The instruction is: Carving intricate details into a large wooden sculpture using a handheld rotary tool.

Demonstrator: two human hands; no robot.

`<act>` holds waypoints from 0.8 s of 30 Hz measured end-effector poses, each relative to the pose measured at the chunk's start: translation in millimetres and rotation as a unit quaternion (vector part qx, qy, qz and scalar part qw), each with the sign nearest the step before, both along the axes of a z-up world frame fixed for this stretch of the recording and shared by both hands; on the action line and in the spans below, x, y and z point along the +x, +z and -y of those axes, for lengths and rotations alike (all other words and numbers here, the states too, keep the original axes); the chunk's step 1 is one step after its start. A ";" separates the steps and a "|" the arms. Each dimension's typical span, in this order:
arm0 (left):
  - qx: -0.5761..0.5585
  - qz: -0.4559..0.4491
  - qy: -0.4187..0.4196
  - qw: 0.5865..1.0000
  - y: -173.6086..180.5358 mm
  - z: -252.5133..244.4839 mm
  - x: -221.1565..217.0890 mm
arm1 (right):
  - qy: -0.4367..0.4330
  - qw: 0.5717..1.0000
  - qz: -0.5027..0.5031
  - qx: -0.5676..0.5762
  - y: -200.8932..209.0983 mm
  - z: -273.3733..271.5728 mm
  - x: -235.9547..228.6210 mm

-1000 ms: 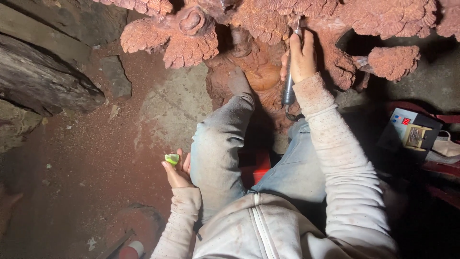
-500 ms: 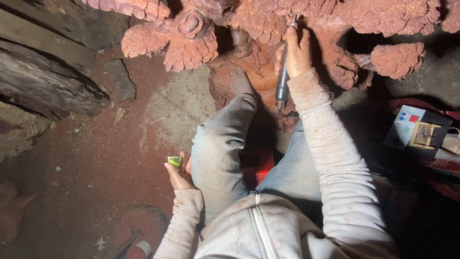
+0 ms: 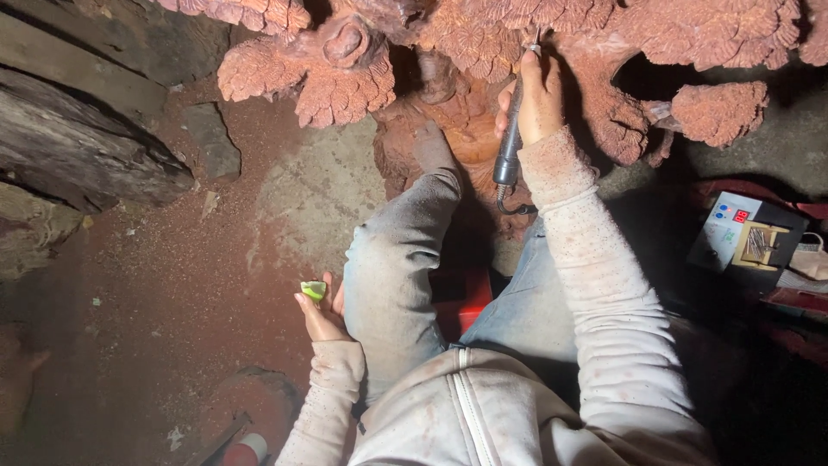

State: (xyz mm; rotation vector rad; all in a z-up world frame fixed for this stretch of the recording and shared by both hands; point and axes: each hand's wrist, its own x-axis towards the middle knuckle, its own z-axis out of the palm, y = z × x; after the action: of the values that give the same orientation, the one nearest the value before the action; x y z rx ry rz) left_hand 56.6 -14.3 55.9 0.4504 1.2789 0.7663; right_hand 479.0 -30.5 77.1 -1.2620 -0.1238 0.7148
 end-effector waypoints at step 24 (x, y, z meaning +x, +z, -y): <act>0.010 -0.005 0.001 1.000 -1.6 -1.5 -1.5 | -0.007 0.999 -0.047 0.023 2.2 0.6 -5.4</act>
State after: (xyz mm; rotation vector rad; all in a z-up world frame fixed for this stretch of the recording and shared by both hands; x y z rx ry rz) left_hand 55.1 -12.8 54.3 0.4697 1.2830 0.7803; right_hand 473.6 -31.1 79.3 -1.1830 -0.0543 0.7536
